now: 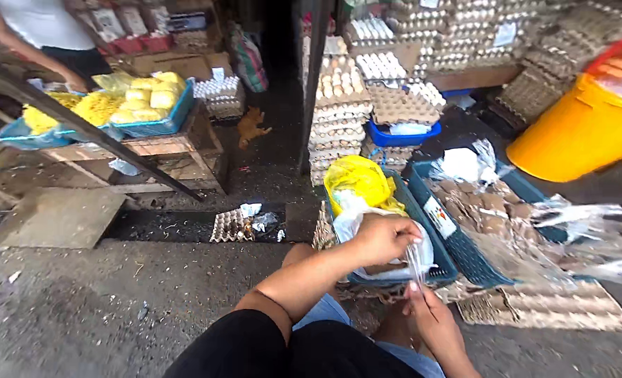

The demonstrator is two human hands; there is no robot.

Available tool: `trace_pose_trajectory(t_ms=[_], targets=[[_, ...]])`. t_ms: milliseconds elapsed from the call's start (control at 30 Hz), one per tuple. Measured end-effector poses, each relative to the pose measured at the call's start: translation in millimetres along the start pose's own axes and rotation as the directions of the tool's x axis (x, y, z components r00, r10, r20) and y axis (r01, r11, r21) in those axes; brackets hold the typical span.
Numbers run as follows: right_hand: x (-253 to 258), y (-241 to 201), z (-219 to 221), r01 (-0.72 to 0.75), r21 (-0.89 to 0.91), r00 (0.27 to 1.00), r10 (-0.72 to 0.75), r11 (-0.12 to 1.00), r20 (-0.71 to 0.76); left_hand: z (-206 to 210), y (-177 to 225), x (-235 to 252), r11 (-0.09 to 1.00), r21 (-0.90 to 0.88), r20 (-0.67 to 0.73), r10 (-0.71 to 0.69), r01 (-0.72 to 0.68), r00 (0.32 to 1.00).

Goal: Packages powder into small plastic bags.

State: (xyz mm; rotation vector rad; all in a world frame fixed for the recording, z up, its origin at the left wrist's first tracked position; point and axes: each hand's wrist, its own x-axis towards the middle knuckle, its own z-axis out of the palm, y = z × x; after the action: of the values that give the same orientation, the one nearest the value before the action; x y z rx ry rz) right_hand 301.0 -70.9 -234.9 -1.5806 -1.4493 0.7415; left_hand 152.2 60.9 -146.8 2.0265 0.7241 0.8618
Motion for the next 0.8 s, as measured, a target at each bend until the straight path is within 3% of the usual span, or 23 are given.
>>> trace_pose_trajectory(t_ms=[133, 400, 500, 567, 633, 733, 800], targets=[[-7, 2, -5, -0.082, -0.059, 0.986, 0.09, 0.995, 0.141, 3, -7, -4, 0.994, 0.094, -0.002, -0.048, 0.048, 0.999], [-7, 2, -2, -0.065, -0.08, 0.994, 0.071, 0.995, 0.078, 3, 0, 1, 0.994, 0.094, -0.055, -0.048, 0.053, 0.997], [-8, 9, -1, -0.187, 0.062, 0.974, 0.177, 0.98, 0.14, -4, 4, 5, 0.997, 0.062, -0.163, -0.042, 0.052, 0.986], [-17, 26, 8, -0.283, 0.222, 0.953, 0.248, 0.933, 0.173, -11, 6, 9, 0.993, 0.115, -0.184, 0.051, -0.03, 0.982], [-22, 31, 12, -0.329, 0.318, 0.942, 0.285, 0.889, 0.177, -5, 12, 2, 0.947, 0.225, 0.043, 0.225, -0.229, 0.973], [-22, 15, 3, -0.221, 0.266, 0.97, 0.184, 0.938, 0.159, 35, 7, -25, 0.796, 0.287, 0.437, 0.387, -0.533, 0.812], [-16, 4, -11, -0.085, 0.239, 0.978, 0.035, 0.967, 0.205, 55, -14, -33, 0.695, 0.358, 0.534, 0.396, -0.624, 0.747]])
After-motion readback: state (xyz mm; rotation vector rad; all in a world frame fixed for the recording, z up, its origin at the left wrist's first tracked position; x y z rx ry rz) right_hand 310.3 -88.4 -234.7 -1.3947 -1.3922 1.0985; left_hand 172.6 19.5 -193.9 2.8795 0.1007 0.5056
